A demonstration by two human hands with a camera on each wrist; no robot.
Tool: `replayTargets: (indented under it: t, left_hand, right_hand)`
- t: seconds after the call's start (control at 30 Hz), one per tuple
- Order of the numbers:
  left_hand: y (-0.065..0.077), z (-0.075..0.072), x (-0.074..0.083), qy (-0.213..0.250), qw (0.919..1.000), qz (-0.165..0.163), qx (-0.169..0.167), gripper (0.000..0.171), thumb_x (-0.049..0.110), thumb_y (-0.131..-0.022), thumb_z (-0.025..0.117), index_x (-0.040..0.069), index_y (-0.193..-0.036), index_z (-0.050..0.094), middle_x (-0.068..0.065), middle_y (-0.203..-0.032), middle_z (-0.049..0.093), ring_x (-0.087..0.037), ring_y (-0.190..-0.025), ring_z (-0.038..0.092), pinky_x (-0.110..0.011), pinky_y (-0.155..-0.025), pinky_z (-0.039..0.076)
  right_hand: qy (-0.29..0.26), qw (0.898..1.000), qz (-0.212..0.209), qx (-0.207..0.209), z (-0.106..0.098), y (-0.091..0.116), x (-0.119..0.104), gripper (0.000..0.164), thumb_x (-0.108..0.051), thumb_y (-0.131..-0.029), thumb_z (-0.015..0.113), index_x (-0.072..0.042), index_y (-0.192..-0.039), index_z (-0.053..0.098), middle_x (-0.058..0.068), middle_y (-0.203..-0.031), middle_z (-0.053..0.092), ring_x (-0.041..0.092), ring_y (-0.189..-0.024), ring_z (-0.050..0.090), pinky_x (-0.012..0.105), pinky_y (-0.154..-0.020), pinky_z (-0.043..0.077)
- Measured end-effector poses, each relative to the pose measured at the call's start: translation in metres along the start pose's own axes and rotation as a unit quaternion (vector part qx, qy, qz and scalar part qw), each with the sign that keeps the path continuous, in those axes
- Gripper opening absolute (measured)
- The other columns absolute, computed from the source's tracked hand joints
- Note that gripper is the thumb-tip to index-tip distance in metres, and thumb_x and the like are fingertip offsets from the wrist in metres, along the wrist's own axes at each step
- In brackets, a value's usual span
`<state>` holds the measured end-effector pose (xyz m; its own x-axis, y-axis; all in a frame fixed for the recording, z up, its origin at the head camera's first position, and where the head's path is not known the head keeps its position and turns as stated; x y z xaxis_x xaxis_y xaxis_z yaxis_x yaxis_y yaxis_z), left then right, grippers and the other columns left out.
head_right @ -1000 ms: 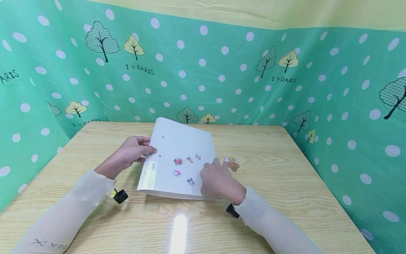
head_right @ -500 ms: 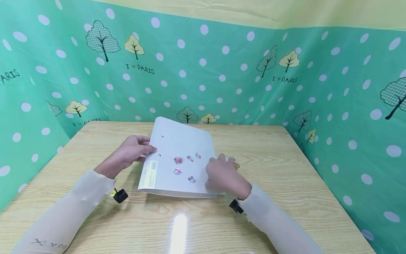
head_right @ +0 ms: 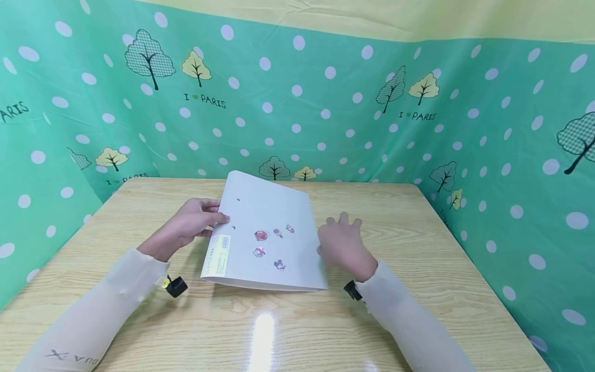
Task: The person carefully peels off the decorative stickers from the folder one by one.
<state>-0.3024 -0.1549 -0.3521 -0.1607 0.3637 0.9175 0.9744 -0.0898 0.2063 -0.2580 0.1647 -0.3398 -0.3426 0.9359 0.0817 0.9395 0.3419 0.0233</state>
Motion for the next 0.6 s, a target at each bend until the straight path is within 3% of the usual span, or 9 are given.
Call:
replayTargets:
  t: [0.2, 0.3, 0.43, 0.6]
  left_hand:
    - [0.001, 0.001, 0.000, -0.002, 1.0000, -0.003, 0.000, 0.058, 0.012, -0.095, 0.070, -0.002, -0.147, 0.047, -0.019, -0.129, 0.063, -0.025, -0.097, 0.068, -0.033, -0.074, 0.059]
    - [0.001, 0.001, 0.000, -0.003, 1.0000, -0.005, 0.001, 0.057, 0.013, -0.095, 0.070, -0.001, -0.146, 0.048, -0.018, -0.129, 0.063, -0.025, -0.097, 0.068, -0.033, -0.074, 0.059]
    - [0.001, 0.001, 0.001, -0.003, 1.0000, -0.003, 0.002, 0.058, 0.012, -0.095, 0.070, -0.001, -0.147, 0.047, -0.018, -0.129, 0.063, -0.025, -0.096, 0.068, -0.033, -0.074, 0.059]
    - [0.000, 0.001, 0.000, -0.004, 1.0000, 0.001, 0.003, 0.057, 0.012, -0.096, 0.069, -0.002, -0.147, 0.047, -0.019, -0.129, 0.062, -0.024, -0.095, 0.068, -0.033, -0.073, 0.059]
  right_hand:
    - [0.015, 0.998, 0.061, -0.003, 0.012, -0.011, 0.024, 0.016, -0.022, -0.093, 0.069, -0.012, -0.080, 0.070, 0.013, -0.091, 0.059, 0.047, -0.104, 0.049, 0.080, -0.089, 0.035]
    - [0.039, 0.996, 0.080, 0.001, 0.018, -0.016, 0.033, 0.026, -0.031, -0.095, 0.071, -0.008, -0.083, 0.072, 0.015, -0.089, 0.061, 0.050, -0.104, 0.051, 0.082, -0.089, 0.035]
    - [0.052, 0.994, 0.092, -0.008, 0.025, -0.020, 0.040, 0.032, -0.038, -0.094, 0.073, -0.008, -0.084, 0.073, 0.014, -0.086, 0.061, 0.050, -0.105, 0.052, 0.083, -0.090, 0.034]
    - [0.037, 0.995, 0.086, -0.028, 0.030, -0.023, 0.041, 0.026, -0.034, -0.097, 0.070, -0.008, -0.091, 0.074, 0.013, -0.090, 0.063, 0.049, -0.105, 0.052, 0.083, -0.091, 0.034]
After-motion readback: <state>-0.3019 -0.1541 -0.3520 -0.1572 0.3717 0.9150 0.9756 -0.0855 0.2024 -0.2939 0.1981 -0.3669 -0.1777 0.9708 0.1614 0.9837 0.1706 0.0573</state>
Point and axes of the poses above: each hand's wrist, its own y-axis away from the middle knuckle, its own z-axis out of the palm, x = y × z, the point moved 4 cm from there along -y, towards the middle knuckle
